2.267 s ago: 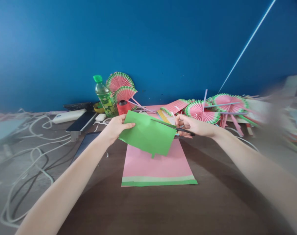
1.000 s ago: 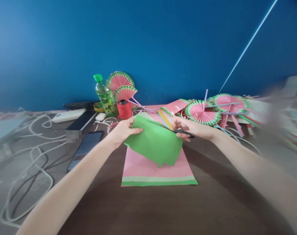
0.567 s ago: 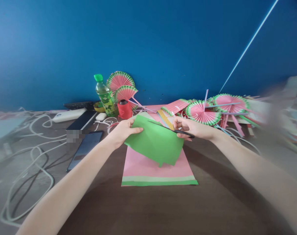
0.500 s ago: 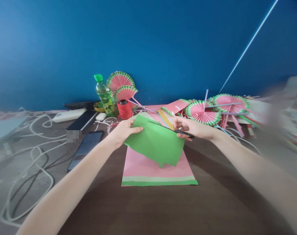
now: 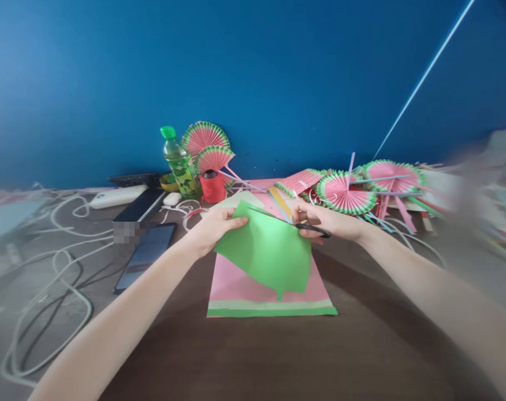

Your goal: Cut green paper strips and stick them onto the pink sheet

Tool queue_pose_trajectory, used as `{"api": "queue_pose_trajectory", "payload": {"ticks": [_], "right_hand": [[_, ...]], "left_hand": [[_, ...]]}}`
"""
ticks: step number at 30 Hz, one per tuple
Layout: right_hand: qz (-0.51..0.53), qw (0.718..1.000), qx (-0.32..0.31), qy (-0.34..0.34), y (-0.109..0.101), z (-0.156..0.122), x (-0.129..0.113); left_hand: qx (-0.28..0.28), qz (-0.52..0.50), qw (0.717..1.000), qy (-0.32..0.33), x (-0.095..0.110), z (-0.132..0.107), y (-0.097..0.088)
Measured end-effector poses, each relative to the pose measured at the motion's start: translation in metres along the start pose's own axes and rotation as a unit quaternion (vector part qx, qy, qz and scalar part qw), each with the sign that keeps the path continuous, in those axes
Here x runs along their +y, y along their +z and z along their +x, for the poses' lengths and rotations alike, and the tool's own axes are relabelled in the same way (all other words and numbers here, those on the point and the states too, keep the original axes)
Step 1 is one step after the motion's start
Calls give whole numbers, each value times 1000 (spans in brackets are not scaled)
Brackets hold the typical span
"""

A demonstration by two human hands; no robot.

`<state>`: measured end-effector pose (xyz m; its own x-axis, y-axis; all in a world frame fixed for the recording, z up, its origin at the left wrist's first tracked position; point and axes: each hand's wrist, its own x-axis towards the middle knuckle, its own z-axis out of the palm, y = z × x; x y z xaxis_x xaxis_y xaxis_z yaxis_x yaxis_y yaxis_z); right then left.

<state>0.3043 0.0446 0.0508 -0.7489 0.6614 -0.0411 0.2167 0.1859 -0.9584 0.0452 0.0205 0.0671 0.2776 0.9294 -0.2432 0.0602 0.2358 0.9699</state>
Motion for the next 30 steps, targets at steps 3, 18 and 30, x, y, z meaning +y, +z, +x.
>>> {"api": "queue_pose_trajectory", "payload": {"ticks": [3,18,30], "right_hand": [[7,1000,-5,-1,2,1,1],[33,999,-7,-1,8,5,5],[54,999,3,7,10,6,6]], "left_hand": [[-9,-3,1000,-5,-1,-1,2],[-39,-13,999,-22,-4,-3,7],[-49,-13,998,-24,-7,-1,6]]}}
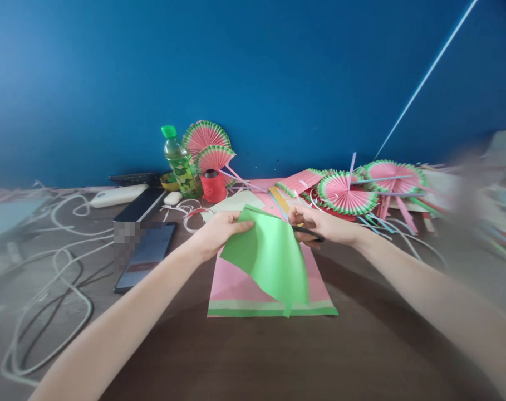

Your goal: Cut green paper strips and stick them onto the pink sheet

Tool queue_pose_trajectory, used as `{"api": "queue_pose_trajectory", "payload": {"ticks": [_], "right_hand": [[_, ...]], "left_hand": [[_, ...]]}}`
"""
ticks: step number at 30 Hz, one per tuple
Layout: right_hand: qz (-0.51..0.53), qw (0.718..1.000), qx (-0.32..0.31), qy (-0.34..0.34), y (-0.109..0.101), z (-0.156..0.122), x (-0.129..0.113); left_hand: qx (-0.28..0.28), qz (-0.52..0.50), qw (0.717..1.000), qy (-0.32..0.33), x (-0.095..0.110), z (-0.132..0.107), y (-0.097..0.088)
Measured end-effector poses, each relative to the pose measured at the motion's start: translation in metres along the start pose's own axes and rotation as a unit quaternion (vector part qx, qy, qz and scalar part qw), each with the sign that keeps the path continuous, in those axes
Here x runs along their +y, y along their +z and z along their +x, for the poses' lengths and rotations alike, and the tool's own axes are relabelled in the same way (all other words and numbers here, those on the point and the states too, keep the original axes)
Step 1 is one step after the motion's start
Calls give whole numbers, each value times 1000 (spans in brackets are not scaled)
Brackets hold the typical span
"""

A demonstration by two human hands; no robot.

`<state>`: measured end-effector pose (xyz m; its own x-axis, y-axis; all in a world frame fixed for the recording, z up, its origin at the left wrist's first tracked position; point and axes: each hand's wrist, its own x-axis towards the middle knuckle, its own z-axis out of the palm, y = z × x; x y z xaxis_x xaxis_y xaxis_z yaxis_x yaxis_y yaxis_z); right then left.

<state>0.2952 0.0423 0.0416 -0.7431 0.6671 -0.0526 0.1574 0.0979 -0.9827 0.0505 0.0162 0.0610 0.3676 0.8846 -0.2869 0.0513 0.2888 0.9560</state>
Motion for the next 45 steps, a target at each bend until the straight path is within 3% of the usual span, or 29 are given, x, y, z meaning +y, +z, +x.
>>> {"api": "queue_pose_trajectory", "payload": {"ticks": [14,19,22,26,29,32,35,41,45], "right_hand": [[14,1000,19,1,9,1,-3],[18,999,49,-1,7,3,-4],[4,994,105,-15,3,5,-3],[-8,974,221,-36,-6,7,0],[0,963,265,-45,-11,8,0],[-16,959,280,-39,-12,9,1],[-22,958,284,-38,-11,11,4],[79,961,263,-30,-3,15,10],[96,954,281,-36,2,14,3]], "left_hand": [[-26,44,999,16,-5,1,3],[-19,121,992,38,-2,1,0],[17,158,985,62,1,3,-7],[101,134,978,123,5,6,-19],[156,118,970,144,9,8,-27],[189,99,964,157,11,9,-31],[188,84,965,163,12,9,-33],[176,62,969,159,9,11,-35],[187,45,969,153,8,13,-38]]}}
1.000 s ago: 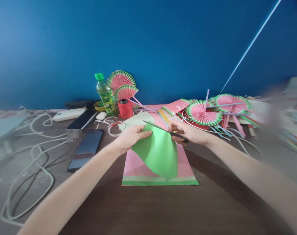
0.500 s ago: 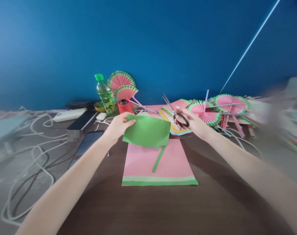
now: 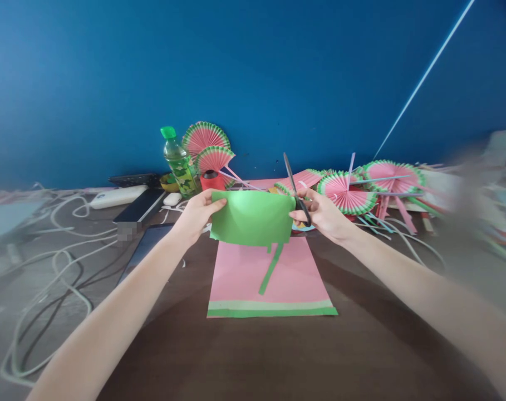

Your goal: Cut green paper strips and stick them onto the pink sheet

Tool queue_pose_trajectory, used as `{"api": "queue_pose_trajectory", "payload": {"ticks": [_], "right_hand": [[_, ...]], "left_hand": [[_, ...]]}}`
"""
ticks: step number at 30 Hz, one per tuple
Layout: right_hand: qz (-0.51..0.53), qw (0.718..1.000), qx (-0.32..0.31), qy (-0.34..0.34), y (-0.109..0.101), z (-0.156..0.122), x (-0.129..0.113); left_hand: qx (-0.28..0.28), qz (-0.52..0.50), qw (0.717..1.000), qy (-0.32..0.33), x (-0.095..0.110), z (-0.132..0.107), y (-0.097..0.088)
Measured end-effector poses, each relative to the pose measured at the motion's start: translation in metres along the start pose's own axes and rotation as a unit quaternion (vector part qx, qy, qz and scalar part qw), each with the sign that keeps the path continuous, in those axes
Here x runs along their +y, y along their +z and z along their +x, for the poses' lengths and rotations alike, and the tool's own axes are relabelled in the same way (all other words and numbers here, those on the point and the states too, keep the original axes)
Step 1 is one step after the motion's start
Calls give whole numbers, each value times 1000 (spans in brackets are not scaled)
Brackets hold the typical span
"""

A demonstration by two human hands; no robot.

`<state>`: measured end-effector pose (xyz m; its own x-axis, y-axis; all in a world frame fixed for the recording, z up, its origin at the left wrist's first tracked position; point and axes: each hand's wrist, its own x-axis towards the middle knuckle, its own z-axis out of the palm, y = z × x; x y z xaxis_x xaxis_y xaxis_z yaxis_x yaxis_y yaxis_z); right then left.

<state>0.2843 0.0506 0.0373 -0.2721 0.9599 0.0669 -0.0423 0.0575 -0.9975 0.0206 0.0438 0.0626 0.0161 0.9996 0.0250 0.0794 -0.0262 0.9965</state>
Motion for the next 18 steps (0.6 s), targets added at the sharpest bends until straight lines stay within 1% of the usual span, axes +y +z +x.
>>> {"api": "queue_pose_trajectory", "payload": {"ticks": [3,6,8,10,12,14,15,16,18], "right_hand": [[-5,999,21,-36,0,-1,-3],[-9,997,48,-52,-3,0,-2],[-6,997,56,-55,-4,2,0],[-15,997,53,-59,-6,3,1],[-40,996,55,-63,-7,3,1],[-72,994,57,-67,-8,2,1],[-86,993,49,-64,-8,2,0],[-98,993,30,-58,-7,1,0],[-113,992,-48,-34,-5,-2,0]], "left_hand": [[-7,-45,999,-14,3,0,-2],[-46,-71,994,-65,8,-2,-2],[-74,-64,990,-100,8,-4,-1],[-82,-32,991,-97,6,-3,-1],[-54,15,997,-56,0,0,-2],[6,54,999,-2,-7,5,-6],[31,57,998,19,-10,8,-8],[54,56,996,34,-13,10,-10],[89,52,993,48,-17,14,-14]]}}
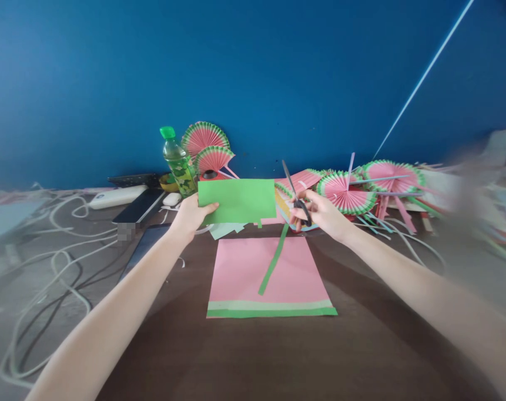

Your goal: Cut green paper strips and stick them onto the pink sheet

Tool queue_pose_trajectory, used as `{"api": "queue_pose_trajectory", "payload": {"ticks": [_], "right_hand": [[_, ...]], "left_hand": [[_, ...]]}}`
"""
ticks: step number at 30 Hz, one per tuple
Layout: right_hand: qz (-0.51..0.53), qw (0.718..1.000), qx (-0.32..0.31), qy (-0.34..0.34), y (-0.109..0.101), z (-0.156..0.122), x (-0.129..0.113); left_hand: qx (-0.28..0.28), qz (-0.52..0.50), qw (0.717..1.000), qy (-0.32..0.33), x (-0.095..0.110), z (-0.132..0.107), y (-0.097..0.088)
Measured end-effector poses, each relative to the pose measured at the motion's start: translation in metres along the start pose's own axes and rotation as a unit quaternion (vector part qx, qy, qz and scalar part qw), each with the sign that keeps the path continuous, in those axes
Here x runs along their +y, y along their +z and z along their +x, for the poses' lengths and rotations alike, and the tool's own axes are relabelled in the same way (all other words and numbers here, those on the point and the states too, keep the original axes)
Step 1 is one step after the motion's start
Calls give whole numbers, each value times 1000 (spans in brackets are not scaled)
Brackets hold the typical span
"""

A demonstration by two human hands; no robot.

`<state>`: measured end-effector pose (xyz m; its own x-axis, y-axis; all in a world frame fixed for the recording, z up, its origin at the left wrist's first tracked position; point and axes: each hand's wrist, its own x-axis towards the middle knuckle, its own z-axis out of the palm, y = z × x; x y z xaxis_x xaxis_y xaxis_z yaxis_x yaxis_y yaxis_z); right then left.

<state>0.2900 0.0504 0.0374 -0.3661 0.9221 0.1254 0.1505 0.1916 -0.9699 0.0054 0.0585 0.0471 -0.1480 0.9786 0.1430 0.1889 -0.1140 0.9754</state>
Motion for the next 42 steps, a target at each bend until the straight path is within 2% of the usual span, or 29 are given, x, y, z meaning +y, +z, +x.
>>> {"api": "queue_pose_trajectory", "payload": {"ticks": [4,7,15,20,25,28,30,32,37,42], "right_hand": [[-20,985,-169,37,11,-6,1],[-35,976,-207,64,20,-9,5],[65,990,-115,55,27,-5,19],[76,992,-89,45,30,-6,21],[44,997,-63,28,30,-8,16],[48,994,-98,8,31,-10,15],[55,988,-146,17,34,-12,17],[62,984,-164,26,38,-14,21],[91,988,-122,24,45,-19,29],[85,991,-101,26,46,-25,25]], "left_hand": [[28,3,1000,5,-3,2,-1],[23,10,999,21,-3,2,0],[38,9,999,27,-3,2,0],[36,-16,999,27,-7,4,0],[24,-56,998,18,-11,3,2],[33,-61,997,25,-13,3,2],[40,-64,997,26,-15,3,3],[45,-74,996,24,-18,3,4],[67,-80,994,27,-27,0,11],[96,-89,991,37,-30,0,11]]}}
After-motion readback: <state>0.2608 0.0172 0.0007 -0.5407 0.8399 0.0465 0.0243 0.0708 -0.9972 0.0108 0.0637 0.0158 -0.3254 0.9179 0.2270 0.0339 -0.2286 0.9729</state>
